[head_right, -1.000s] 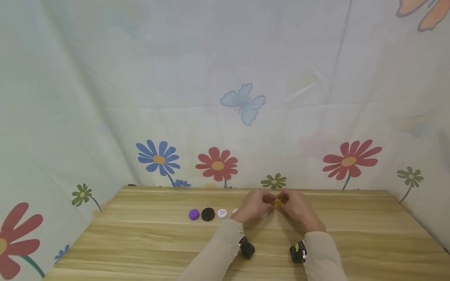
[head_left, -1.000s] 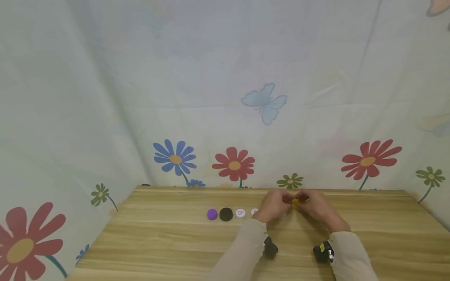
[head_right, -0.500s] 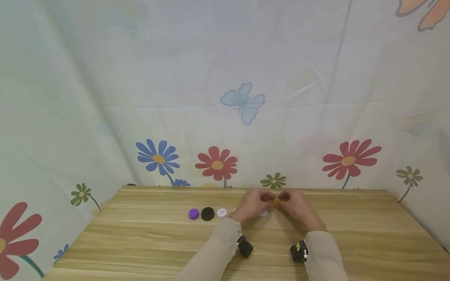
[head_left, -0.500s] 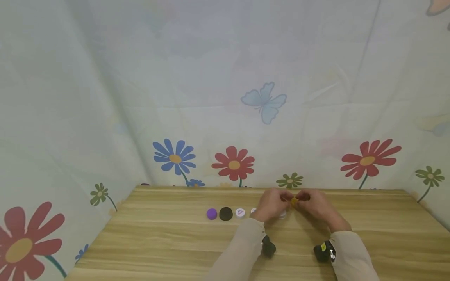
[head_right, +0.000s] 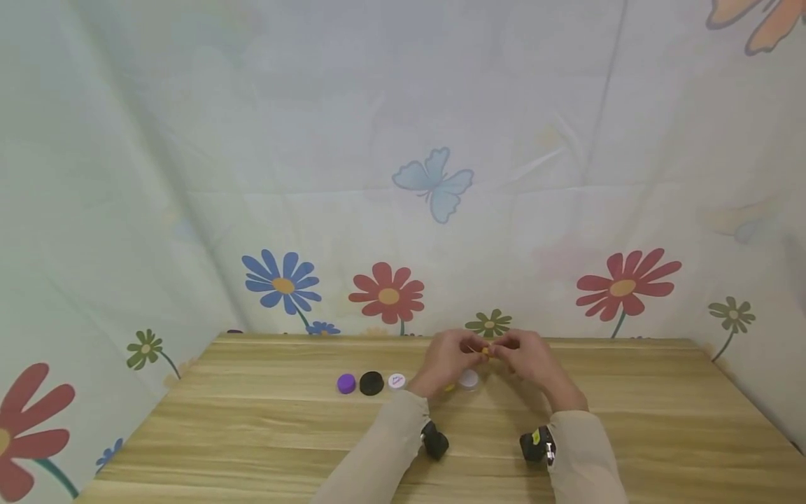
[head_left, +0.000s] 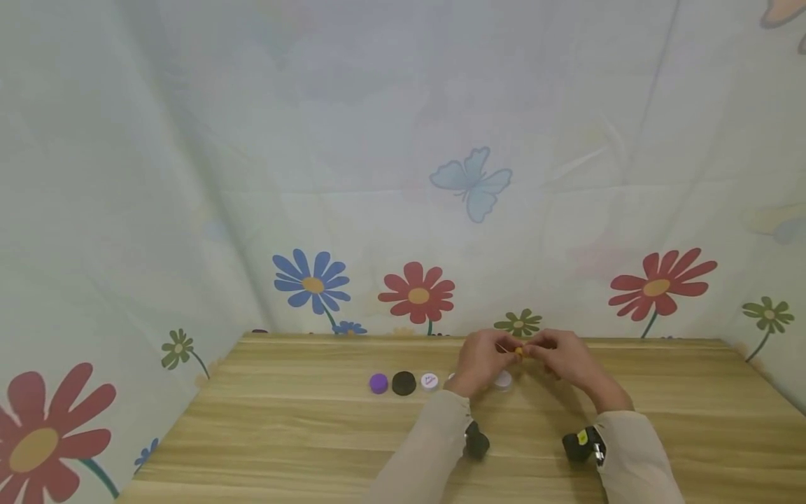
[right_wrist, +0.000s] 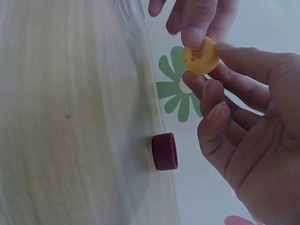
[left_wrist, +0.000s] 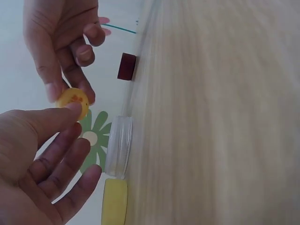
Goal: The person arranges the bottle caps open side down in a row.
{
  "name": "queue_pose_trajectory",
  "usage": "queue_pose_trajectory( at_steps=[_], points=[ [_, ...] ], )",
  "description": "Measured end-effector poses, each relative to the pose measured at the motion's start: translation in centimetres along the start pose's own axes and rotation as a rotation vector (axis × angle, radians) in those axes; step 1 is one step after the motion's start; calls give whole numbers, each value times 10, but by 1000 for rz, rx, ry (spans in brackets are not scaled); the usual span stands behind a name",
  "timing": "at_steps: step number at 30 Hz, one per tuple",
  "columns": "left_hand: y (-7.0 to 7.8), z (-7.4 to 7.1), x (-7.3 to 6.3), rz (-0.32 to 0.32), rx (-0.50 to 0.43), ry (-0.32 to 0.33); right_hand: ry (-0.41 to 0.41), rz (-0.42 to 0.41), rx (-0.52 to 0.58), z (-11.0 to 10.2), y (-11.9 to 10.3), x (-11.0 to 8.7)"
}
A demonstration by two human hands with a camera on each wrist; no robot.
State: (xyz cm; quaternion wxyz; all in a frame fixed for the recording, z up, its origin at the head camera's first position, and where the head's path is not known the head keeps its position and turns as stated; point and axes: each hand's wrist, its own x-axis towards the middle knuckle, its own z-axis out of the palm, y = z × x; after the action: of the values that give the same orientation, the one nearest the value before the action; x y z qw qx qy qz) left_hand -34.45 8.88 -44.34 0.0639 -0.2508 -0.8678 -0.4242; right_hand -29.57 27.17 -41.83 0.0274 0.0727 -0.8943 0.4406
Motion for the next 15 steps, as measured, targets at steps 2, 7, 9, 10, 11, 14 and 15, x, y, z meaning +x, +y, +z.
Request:
queue_pose_trajectory(
  at_steps=[2, 7, 9, 10, 11, 14, 15],
  points=[
    [-1, -1, 0, -6, -9, 8, -2, -3, 6, 0, -1, 0],
    [-1, -4, -2, -13, -7, 24, -1, -41, 4, -1, -2, 0],
    [0, -5, -3, -19, 11, 21, 0, -58, 1, -1, -2, -1],
    [1, -5, -3, -18, 17, 19, 0, -67, -1, -2, -3, -1],
    [2, -5, -3, -19, 26, 18, 2, -69, -3, -2, -3, -1],
    [3, -5, -4, -5, 49, 16, 5, -78, -8, -2, -3, -1],
    [4, -6, -4, 5, 56, 16, 7, -76, -10, -2, -3, -1]
  ],
)
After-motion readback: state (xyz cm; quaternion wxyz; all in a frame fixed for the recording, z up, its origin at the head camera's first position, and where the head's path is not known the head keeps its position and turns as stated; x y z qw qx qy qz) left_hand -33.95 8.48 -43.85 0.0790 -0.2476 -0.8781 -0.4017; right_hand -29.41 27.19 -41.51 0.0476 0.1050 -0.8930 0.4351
